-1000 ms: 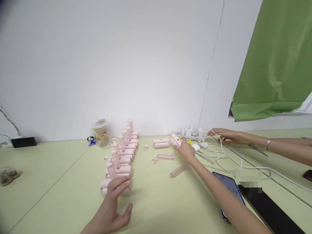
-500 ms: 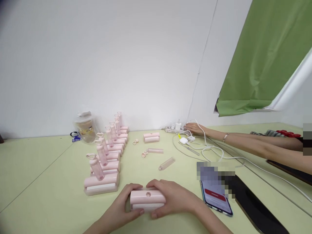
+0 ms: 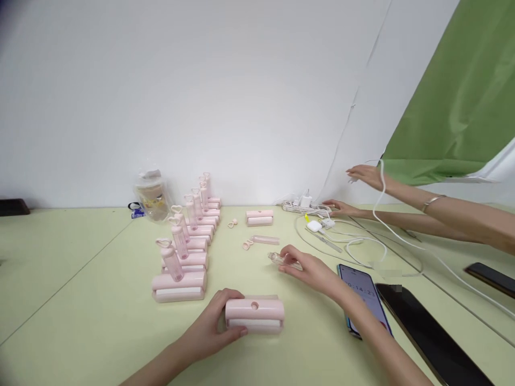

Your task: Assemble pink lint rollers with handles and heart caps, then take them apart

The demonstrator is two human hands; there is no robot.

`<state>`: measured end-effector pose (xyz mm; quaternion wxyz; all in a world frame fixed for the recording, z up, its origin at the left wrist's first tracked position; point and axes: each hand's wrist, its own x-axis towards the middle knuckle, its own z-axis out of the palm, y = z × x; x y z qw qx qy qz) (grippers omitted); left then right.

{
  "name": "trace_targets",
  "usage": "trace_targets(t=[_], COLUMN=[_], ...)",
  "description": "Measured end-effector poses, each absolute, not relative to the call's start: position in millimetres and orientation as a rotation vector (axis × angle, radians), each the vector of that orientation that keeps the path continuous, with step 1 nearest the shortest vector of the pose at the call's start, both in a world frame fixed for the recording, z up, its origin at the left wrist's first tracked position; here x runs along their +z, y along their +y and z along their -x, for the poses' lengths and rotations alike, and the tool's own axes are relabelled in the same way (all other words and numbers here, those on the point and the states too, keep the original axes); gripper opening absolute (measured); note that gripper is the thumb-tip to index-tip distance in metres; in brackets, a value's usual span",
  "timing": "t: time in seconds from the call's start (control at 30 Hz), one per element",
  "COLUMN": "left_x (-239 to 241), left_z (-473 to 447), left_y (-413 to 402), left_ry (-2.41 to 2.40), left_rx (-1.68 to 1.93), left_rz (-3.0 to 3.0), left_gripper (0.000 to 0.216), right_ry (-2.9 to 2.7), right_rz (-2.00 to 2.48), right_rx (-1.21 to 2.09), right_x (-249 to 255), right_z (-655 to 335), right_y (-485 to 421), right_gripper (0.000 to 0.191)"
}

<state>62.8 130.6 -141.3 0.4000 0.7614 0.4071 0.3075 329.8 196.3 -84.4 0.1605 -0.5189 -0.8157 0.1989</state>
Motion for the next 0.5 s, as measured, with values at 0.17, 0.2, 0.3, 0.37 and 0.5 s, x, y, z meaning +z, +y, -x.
trace_targets(t=[0.17,0.2,0.3,0.37,0.5], left_x=[-141,-141,-144,-144,-143], left_z=[-62,-62,-61,-62,-62], left_y=[131,132,132,132,132], left_ry=[1.005,1.004,0.990,0.980,0.981], left_rx=[0.779,0.777,0.780,0.785,0.785], left_rz=[-1.961,-1.970,-1.996,-2.001,-2.000], left_gripper=[0.038,0.039,0.041,0.041,0.040], right_ry=[-2.476,-2.535,-2.670,-2.737,-2.850], right_rz=[1.420,1.403,1.364,1.369,1.352], right_rx=[0.652,0.626,0.547,0.504,0.446], right_x=[-42,-36,-26,-21,-10], right_z=[-306,-301,-290,-286,-281], right_y=[164,160,154,153,155], right_gripper=[0.027,0.024,0.023,0.020,0.017])
